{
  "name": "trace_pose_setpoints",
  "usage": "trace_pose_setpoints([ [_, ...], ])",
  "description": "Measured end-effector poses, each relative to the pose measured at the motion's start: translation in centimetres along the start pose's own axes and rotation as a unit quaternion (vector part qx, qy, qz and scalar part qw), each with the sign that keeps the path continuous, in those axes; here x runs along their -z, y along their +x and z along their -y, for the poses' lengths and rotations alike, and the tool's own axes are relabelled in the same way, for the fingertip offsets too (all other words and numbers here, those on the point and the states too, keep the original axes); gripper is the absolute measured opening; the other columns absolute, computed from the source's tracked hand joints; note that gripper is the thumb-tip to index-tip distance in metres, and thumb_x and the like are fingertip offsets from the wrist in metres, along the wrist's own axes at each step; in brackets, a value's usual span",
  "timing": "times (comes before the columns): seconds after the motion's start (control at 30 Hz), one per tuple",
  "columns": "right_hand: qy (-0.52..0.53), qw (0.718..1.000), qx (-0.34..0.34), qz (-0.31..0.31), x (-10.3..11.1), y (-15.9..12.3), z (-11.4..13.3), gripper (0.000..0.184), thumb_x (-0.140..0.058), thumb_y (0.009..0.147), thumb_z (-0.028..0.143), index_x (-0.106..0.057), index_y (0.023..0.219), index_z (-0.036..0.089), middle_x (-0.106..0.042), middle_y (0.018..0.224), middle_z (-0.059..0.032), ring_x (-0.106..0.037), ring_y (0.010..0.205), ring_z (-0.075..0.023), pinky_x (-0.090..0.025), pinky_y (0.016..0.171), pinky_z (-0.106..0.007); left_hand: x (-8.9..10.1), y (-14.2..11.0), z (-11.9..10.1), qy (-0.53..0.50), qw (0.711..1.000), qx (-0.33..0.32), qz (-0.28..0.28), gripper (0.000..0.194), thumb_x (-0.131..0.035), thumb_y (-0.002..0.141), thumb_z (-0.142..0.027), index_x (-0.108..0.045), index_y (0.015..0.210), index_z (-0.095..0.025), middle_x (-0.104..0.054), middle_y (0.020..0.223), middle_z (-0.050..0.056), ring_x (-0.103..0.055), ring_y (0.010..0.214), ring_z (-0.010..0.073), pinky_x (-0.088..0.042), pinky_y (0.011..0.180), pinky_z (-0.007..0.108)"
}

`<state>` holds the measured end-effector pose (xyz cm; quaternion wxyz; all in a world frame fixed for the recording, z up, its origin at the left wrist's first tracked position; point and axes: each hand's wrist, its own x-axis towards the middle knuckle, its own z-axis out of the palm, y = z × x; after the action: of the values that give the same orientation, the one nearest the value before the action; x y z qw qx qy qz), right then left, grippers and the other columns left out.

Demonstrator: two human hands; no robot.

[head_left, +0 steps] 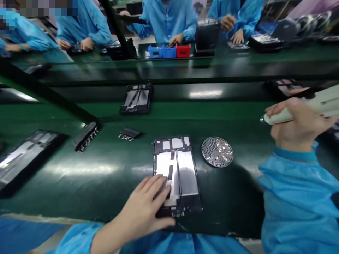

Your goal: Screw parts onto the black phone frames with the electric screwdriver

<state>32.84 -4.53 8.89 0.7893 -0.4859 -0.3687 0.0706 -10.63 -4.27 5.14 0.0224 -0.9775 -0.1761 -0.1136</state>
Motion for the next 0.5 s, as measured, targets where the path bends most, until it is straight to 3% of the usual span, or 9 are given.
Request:
trace_pose_setpoints([
  [0.03,0.004,0.998,0.049,-0.032,-0.6,-0.5,0.3,0.032,-0.072,0.072,0.015,-0.054,0.092,0.03,-0.059,0.069,0.0079,-0.058,0.052,-0.0142,-0.05,0.056,-0.032,-0.2,0.6,1.7,0.001,1.0,0.012,-0.015,0.046,-0.056,0.093,-0.054,-0.069,0.112,-0.014,-0.069,0.123,0.018,-0.065,0.116,0.036,-0.059,0.092,0.051],
  [0.1,0.012,0.997,0.07,-0.038,-1.9,-1.6,0.9,0.027,-0.07,0.066,0.01,-0.058,0.086,0.023,-0.063,0.075,0.0032,-0.06,0.051,-0.0157,-0.051,0.055,-0.035,-0.8,1.9,6.2,0.034,0.996,0.066,-0.053,0.028,-0.055,0.095,-0.036,-0.069,0.105,-0.013,-0.068,0.123,0.019,-0.065,0.118,0.0336,-0.056,0.098,0.049],
  [0.17,0.027,0.999,0.018,0.002,-3.0,-2.6,1.3,0.019,-0.068,0.065,0.016,-0.063,0.083,0.019,-0.061,0.066,0.0017,-0.058,0.051,-0.016,-0.051,0.057,-0.036,-1.9,2.9,11.1,0.075,0.986,0.13,-0.078,0.026,-0.051,0.096,-0.033,-0.067,0.102,-0.013,-0.068,0.122,0.02,-0.065,0.117,0.0324,-0.056,0.099,0.046],
  [0.27,0.059,0.994,-0.066,0.065,-4.0,-4.0,1.5,0.026,-0.065,0.065,0.021,-0.065,0.091,0.018,-0.056,0.058,0.0034,-0.056,0.051,-0.0156,-0.05,0.06,-0.036,-4.2,3.4,16.9,0.096,0.974,0.194,-0.07,0.032,-0.048,0.096,-0.041,-0.061,0.106,-0.014,-0.068,0.123,0.019,-0.063,0.122,0.0319,-0.056,0.098,0.046],
  [0.37,0.081,0.984,-0.105,0.117,-4.1,-5.5,1.4,0.026,-0.067,0.07,0.023,-0.065,0.096,0.021,-0.056,0.062,0.0033,-0.054,0.051,-0.0143,-0.048,0.059,-0.035,-6.4,3.0,19.5,0.1,0.973,0.201,-0.05,0.038,-0.043,0.097,-0.048,-0.058,0.105,-0.014,-0.068,0.121,0.019,-0.062,0.123,0.0318,-0.056,0.096,0.044],
  [0.5,0.098,0.967,-0.142,0.185,-3.8,-7.6,0.8,0.032,-0.074,0.073,0.031,-0.065,0.102,0.022,-0.058,0.069,0.0012,-0.054,0.058,-0.0148,-0.047,0.062,-0.035,-7.6,2.7,19.7,0.127,0.973,0.182,-0.07,0.041,-0.039,0.099,-0.049,-0.058,0.1,-0.013,-0.068,0.119,0.021,-0.063,0.12,0.0341,-0.054,0.095,0.042],
])
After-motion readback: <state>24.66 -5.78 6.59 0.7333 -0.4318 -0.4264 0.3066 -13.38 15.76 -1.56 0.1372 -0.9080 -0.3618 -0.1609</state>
